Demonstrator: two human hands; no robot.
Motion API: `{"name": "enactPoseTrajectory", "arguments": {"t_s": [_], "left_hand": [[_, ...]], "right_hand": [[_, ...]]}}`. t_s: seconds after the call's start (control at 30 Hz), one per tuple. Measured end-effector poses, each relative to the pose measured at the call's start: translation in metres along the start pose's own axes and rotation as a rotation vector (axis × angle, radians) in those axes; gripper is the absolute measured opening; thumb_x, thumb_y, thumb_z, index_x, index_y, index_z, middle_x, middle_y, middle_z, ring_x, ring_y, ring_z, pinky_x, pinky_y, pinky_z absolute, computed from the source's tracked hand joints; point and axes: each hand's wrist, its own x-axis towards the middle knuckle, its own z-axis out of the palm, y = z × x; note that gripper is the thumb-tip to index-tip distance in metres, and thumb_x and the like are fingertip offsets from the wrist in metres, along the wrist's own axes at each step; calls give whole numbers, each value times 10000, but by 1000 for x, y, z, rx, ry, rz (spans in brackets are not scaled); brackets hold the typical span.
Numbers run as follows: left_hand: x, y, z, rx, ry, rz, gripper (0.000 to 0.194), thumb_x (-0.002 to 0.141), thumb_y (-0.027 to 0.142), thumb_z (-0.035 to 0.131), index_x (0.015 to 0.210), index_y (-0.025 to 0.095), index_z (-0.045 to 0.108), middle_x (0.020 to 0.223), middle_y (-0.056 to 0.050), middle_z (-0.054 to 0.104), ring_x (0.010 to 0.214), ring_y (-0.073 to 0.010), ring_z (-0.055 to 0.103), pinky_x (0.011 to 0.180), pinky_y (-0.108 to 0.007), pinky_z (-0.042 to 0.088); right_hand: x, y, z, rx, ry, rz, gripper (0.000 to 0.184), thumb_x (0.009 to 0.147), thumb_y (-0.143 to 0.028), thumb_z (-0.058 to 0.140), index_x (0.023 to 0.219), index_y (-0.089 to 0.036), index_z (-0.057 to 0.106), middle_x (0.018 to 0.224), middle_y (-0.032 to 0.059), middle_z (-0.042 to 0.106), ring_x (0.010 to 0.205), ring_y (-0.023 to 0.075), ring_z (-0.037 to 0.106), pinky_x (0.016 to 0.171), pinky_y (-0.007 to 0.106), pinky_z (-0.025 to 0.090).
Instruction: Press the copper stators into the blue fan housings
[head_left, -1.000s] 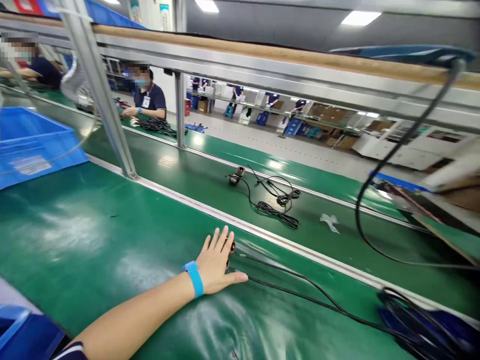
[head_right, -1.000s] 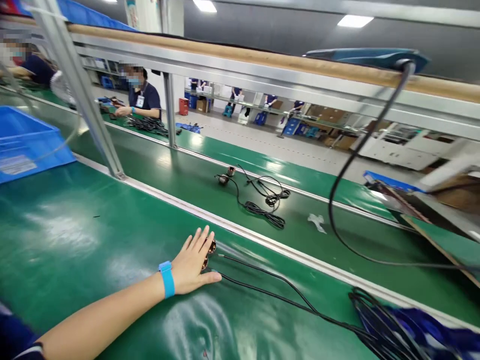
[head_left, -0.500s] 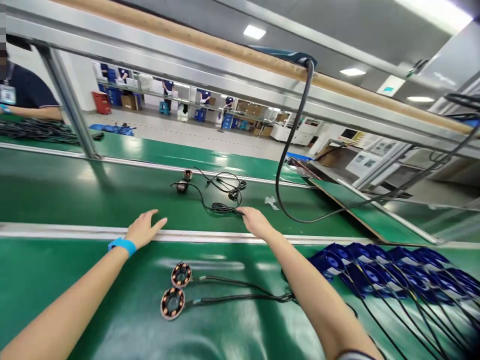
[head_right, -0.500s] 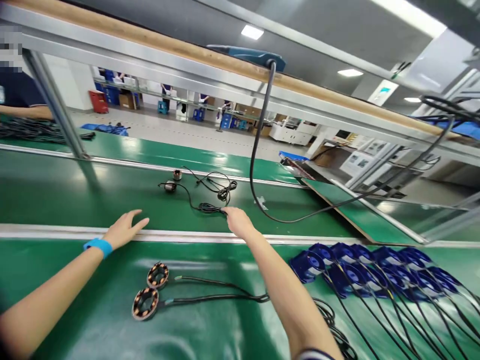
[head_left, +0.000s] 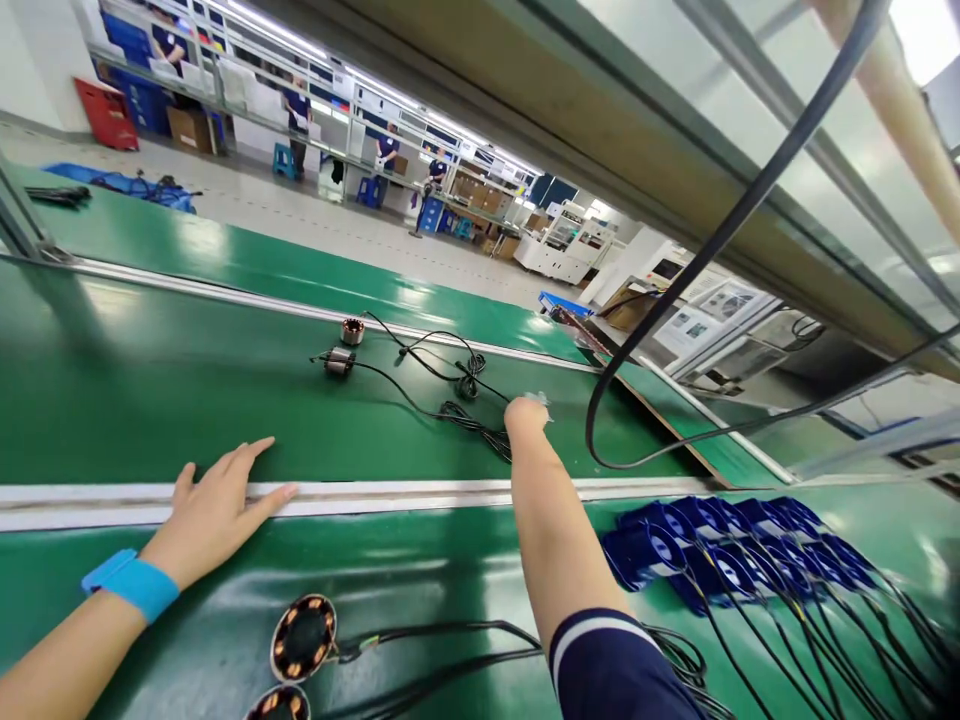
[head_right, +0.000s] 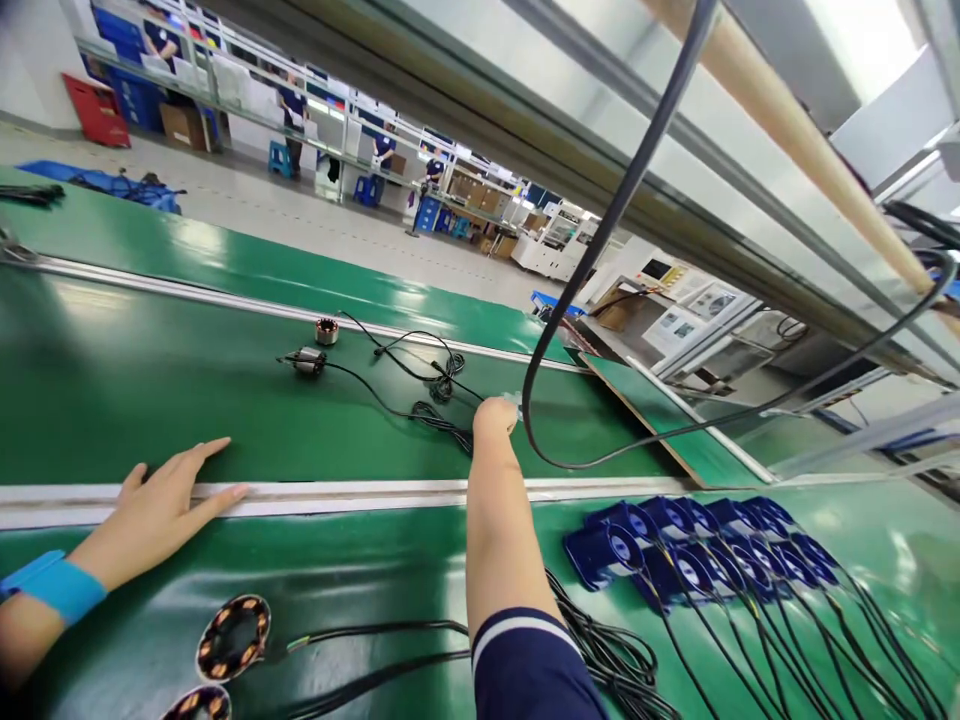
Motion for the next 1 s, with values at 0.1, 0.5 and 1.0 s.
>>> {"name": "enactPoseTrajectory", "arguments": {"t_s": [0.1, 0.5, 1.0], "left_hand": [[-3, 3, -1, -8, -12, -15, 901, 795, 773, 379, 1524, 244, 403, 1547, -148, 499, 1484, -369, 395, 1251, -702, 96], [104, 45, 3, -76, 62, -39, 767, 875, 597, 524, 1474, 121, 469, 1471, -200, 541, 1416, -352, 462, 1220, -540, 333], [184, 134, 29, -39, 25, -62, 510, 956, 501, 625, 1330, 160, 563, 1235, -109, 645, 1062, -223, 654, 935, -438, 578]], "right_hand": [[-2, -3, 1, -46, 98, -110, 387, 1013, -370, 625, 1339, -167, 584, 1337, 121, 592, 1186, 263, 607, 1005, 488, 540], [-46, -29, -4, 89, 79, -727, 506, 1043, -521, 509, 1397, -162, 562, 1455, 148, 523, 1338, 233, 505, 1136, 338, 400], [-108, 57, -27, 29, 90, -542, 372, 894, -474, 638, 980, -120, 712, 1044, 153, 713, 1208, 332, 575, 1194, 446, 267]]}}
